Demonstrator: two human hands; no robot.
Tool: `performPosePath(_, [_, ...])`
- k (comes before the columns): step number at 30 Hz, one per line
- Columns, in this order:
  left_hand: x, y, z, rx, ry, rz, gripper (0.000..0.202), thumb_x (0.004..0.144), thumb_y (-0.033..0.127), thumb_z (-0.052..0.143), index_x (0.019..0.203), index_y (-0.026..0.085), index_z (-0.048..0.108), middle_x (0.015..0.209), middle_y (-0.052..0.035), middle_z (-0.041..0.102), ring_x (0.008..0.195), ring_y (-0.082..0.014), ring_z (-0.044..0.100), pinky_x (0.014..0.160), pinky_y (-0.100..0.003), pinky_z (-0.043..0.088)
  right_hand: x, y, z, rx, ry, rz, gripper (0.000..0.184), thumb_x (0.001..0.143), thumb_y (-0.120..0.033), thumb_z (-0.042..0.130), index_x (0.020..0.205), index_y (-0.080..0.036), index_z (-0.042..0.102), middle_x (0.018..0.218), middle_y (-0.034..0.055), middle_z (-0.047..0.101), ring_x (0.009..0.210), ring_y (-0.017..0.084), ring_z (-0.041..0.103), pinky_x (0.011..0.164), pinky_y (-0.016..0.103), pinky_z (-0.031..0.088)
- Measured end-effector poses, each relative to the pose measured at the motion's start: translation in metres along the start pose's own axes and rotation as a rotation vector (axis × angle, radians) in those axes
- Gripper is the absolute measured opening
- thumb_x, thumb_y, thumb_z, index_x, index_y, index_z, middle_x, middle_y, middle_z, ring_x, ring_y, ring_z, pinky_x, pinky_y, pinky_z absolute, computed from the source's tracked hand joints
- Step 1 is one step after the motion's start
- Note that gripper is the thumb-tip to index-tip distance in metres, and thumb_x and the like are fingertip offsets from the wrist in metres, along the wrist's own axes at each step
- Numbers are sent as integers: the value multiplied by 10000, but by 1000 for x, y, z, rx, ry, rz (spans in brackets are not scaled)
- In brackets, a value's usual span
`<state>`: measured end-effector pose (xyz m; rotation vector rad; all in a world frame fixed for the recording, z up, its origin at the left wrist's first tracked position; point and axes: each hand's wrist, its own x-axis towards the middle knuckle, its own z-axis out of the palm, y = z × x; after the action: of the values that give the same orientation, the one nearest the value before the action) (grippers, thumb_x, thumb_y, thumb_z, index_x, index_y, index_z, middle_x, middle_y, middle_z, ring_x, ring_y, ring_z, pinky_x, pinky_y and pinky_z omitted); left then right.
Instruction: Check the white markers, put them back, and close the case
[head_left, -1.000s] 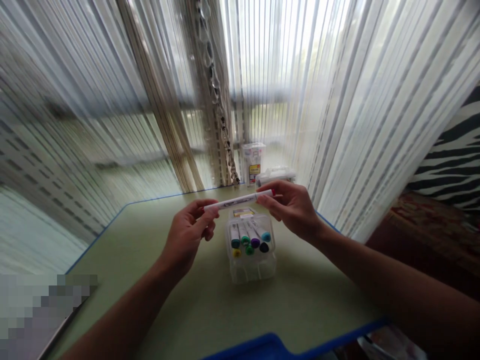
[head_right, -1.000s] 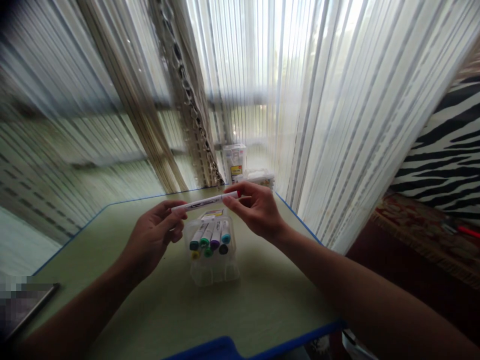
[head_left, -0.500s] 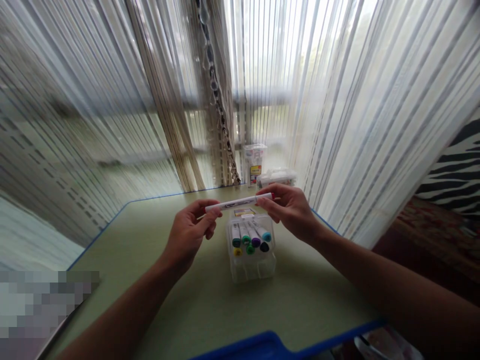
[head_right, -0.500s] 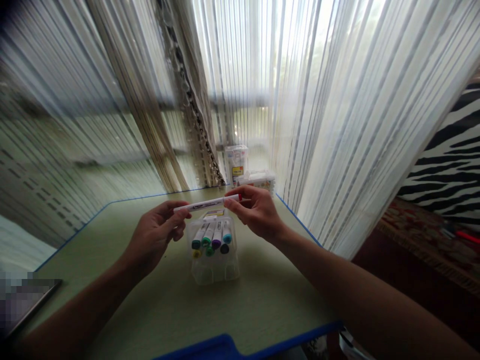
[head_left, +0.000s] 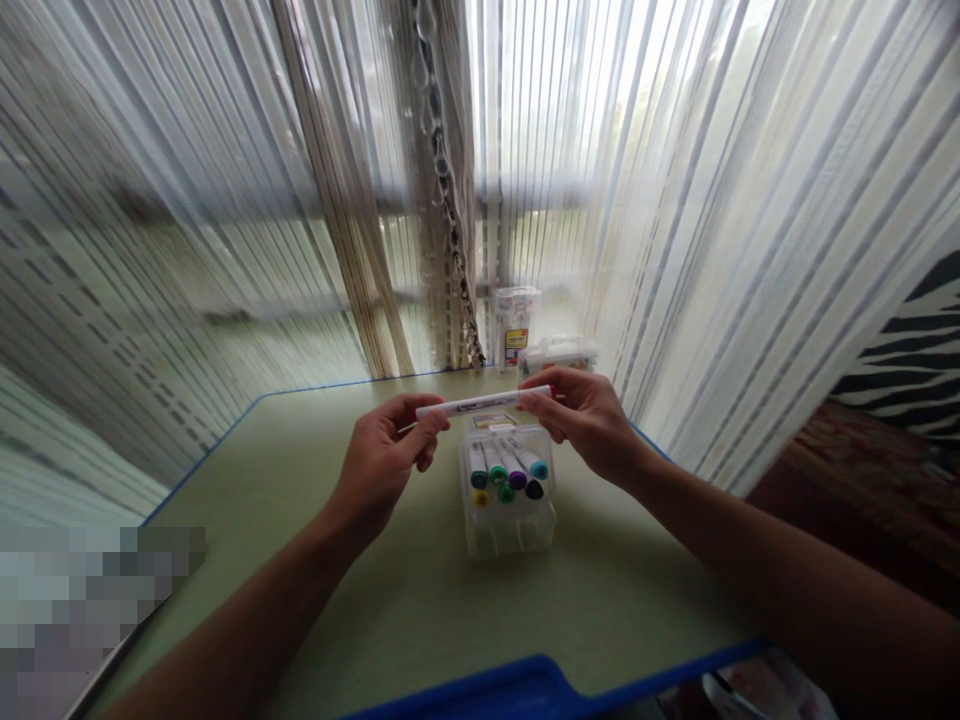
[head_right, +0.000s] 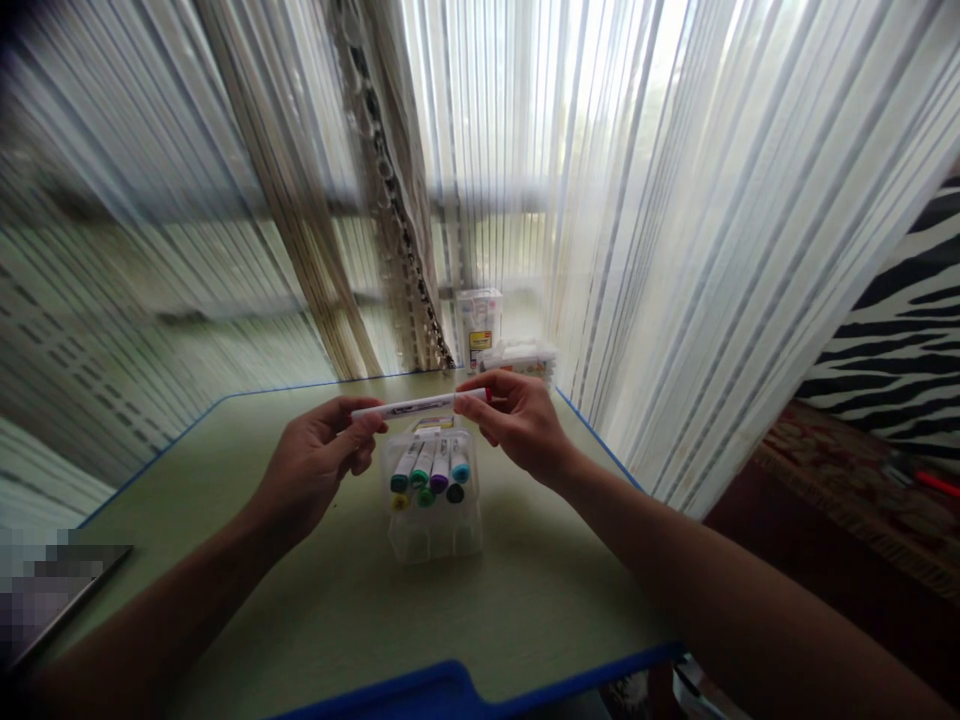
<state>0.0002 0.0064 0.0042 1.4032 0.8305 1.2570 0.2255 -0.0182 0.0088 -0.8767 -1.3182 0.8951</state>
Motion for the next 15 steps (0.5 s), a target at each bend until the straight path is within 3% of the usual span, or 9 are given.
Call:
performPosePath(11, [0, 1, 0, 43, 4, -4, 303, 743, 314, 805, 958, 120, 712, 671, 0, 614, 510, -74, 480, 453, -210, 377, -1, 0, 1, -31, 0, 25, 284, 708, -348, 838, 814, -120, 708, 512, -47, 559, 402, 48, 422, 362, 195, 312])
performPosePath(15, [1, 0, 0, 56, 25, -2, 285, 748, 313, 790, 944, 131, 692, 663, 15, 588, 492, -75, 473, 440, -211, 386, -2, 5, 1, -55, -22, 34, 292, 701, -343, 843, 846, -130, 706, 624, 7, 664, 477, 83, 547, 399, 203, 378])
